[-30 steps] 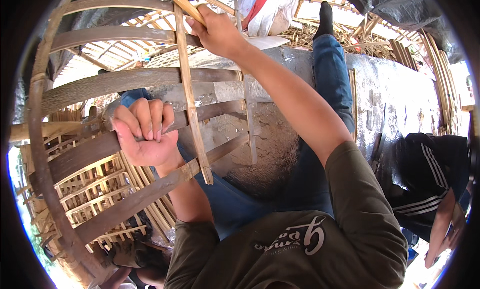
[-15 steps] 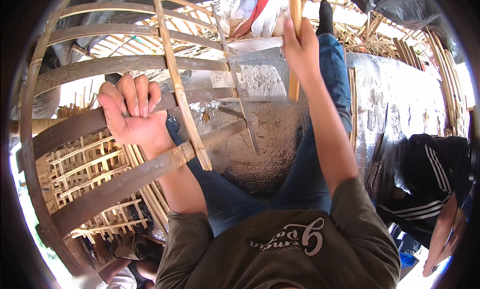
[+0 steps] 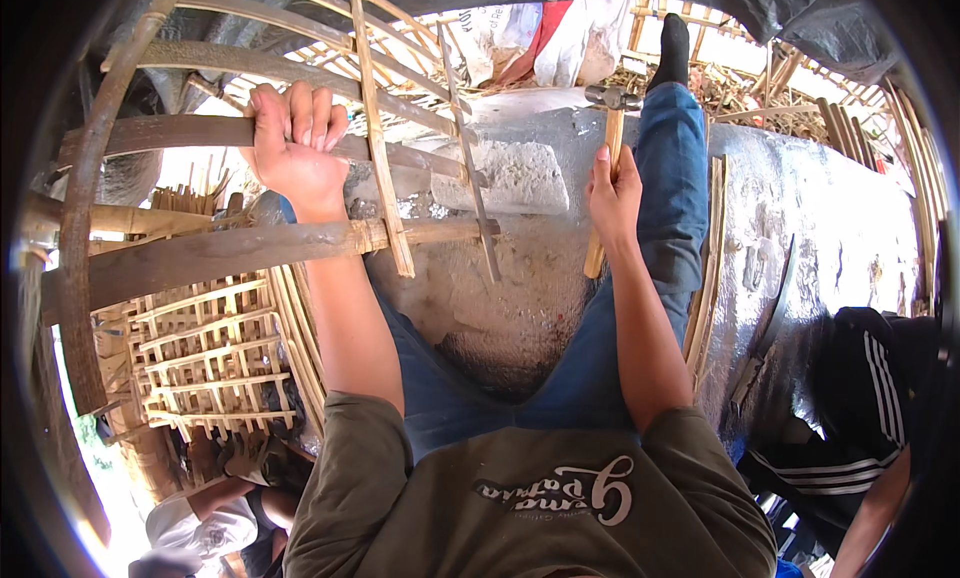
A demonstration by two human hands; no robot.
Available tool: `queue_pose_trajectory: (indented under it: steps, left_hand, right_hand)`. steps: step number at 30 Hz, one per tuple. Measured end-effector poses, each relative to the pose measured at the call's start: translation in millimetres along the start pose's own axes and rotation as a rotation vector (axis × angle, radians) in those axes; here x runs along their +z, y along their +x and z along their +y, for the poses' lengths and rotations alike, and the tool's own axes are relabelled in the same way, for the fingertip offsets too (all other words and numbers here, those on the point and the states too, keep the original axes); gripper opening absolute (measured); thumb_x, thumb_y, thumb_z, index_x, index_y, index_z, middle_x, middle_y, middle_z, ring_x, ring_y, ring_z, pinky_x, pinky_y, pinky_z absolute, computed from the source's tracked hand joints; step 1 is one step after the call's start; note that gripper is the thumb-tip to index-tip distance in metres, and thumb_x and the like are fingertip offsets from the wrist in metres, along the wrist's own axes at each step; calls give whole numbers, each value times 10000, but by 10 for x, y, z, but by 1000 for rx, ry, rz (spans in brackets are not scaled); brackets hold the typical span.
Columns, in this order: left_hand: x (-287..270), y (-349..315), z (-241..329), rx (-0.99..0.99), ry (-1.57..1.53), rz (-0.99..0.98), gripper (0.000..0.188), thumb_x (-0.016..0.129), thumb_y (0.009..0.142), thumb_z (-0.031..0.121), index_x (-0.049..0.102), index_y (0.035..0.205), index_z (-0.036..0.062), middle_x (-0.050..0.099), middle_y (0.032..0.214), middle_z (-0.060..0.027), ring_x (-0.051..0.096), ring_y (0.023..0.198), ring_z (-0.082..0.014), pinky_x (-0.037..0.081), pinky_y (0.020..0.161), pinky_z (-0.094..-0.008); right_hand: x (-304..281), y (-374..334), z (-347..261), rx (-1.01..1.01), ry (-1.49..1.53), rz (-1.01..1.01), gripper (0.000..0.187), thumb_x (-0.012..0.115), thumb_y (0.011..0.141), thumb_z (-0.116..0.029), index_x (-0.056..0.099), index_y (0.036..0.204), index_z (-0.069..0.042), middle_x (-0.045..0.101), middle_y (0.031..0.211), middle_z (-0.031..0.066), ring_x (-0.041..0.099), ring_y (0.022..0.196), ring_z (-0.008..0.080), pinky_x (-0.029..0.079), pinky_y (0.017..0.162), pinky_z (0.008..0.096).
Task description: The person sits on the ground and uses a hammer to nail thin bamboo strips onto a larger bamboo frame. They repeatedly position the strips and hammer them into place to form a grid-like pattern.
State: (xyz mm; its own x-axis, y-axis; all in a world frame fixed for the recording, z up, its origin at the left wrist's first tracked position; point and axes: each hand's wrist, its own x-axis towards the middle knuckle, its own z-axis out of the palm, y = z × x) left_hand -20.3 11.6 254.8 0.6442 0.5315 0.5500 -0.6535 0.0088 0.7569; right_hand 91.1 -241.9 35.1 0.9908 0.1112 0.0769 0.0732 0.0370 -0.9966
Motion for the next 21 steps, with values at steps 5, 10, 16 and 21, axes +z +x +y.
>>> queue_pose_trajectory:
  steps: [5,10,16,21]
  left_hand:
    - [218,16,44,-60,50,-34,445,502,1037,281,305,660,150,282,539,27,226,486,-82,194,451,-254]
    - [417,-2,5,-86,106,-46,409,470,1033,229,309,668,137,280,548,19,232,499,-83,211,477,-260]
    - [416,-37,6,-68,112,-32,379,459,1031,203,324,683,133,284,554,21,236,506,-82,209,488,-262]
    - [286,-87,67,-97,77,-63,381,473,1041,236,342,698,133,290,555,24,243,515,-78,218,510,-264]
  right_hand:
    - [-63,-24,11,34,-47,-47,365,574,1038,-291,476,796,-35,408,597,-1,372,554,85,338,500,318]
    - [-104,-8,-77,98,23,-56,380,573,1038,-298,484,782,-33,412,601,-4,377,564,85,339,507,311]
    - [-96,-15,-8,108,-21,-103,395,567,1038,-323,512,792,-19,435,606,4,379,566,95,345,519,318]
    - [-41,-29,62,53,-137,-166,367,542,1058,-355,513,826,-72,442,638,-51,414,532,35,362,476,231]
